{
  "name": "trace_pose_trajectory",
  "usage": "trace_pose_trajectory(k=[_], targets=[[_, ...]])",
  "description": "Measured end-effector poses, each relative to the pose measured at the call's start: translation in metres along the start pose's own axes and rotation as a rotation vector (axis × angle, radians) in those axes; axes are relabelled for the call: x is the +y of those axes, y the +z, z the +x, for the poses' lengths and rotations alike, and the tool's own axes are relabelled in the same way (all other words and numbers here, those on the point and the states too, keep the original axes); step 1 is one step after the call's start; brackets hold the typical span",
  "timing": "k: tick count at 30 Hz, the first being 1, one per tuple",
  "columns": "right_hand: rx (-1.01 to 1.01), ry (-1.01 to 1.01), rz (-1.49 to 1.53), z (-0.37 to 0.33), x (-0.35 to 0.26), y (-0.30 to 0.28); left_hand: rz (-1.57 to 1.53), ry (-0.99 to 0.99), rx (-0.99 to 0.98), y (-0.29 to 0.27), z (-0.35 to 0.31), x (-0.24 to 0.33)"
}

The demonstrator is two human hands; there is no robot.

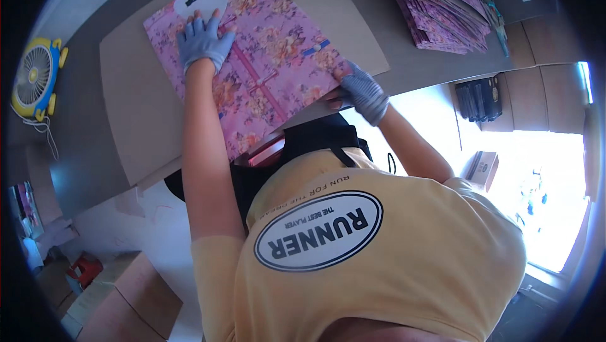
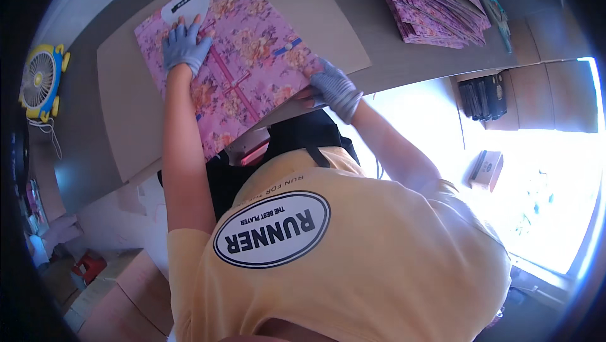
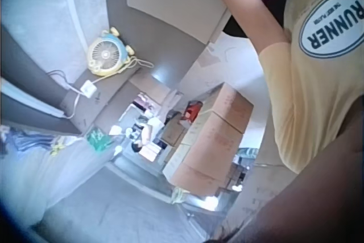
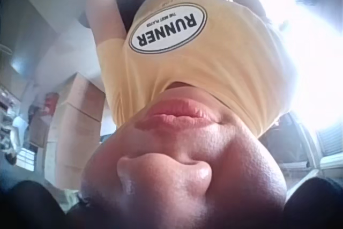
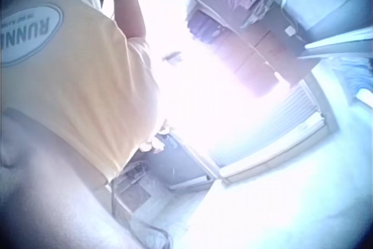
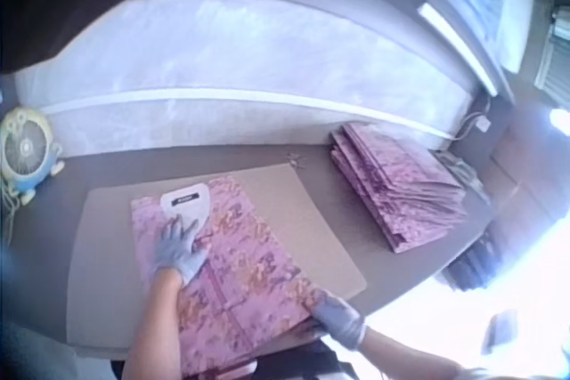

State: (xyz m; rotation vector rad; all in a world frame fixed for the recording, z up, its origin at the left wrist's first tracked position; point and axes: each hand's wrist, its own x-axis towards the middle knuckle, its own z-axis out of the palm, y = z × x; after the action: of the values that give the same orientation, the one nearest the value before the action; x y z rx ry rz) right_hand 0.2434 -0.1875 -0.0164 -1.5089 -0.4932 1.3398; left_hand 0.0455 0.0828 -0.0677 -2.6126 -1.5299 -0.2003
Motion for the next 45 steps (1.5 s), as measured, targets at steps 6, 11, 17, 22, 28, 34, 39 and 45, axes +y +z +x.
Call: trace_pose_trajectory(k=[6, 11, 17, 22, 28, 34, 39, 45], targets=[[-0.073, -0.387, 0.181, 0.004, 0.031, -0.007, -0.482, 0.048, -0.033, -0.006, -0.003, -0.012], [0.279, -0.937, 0.218, -0.013, -0.052, -0.069, -0.965, 0.065, 0.265, -0.041, -0.045, -0.018], [0.653, -0.912, 0.163, 0.026, -0.160, -0.247, -0.454, 0.149, 0.031, -0.022, -0.090, 0.003], [1.039, -0.599, -1.675, 0.054, -0.165, -0.419, -0.220, 0.472, 0.118, -0.024, -0.130, 0.051], [1.343, -1.466, -0.366, 0.054, -0.116, -0.184, -0.395, 0.431, 0.093, -0.040, -0.150, 0.046], [0.650, -0.586, -1.328, 0.154, -0.108, -0.058, -0.476, 0.423, 0.179, -0.041, -0.145, 0.049], [0.509, -0.362, -1.314, 0.225, -0.115, -0.077, -0.730, 0.324, 0.255, -0.043, -0.148, 0.046], [0.240, -0.172, -0.337, 0.231, -0.100, -0.122, -0.635, 0.354, 0.403, -0.042, -0.160, 0.049]])
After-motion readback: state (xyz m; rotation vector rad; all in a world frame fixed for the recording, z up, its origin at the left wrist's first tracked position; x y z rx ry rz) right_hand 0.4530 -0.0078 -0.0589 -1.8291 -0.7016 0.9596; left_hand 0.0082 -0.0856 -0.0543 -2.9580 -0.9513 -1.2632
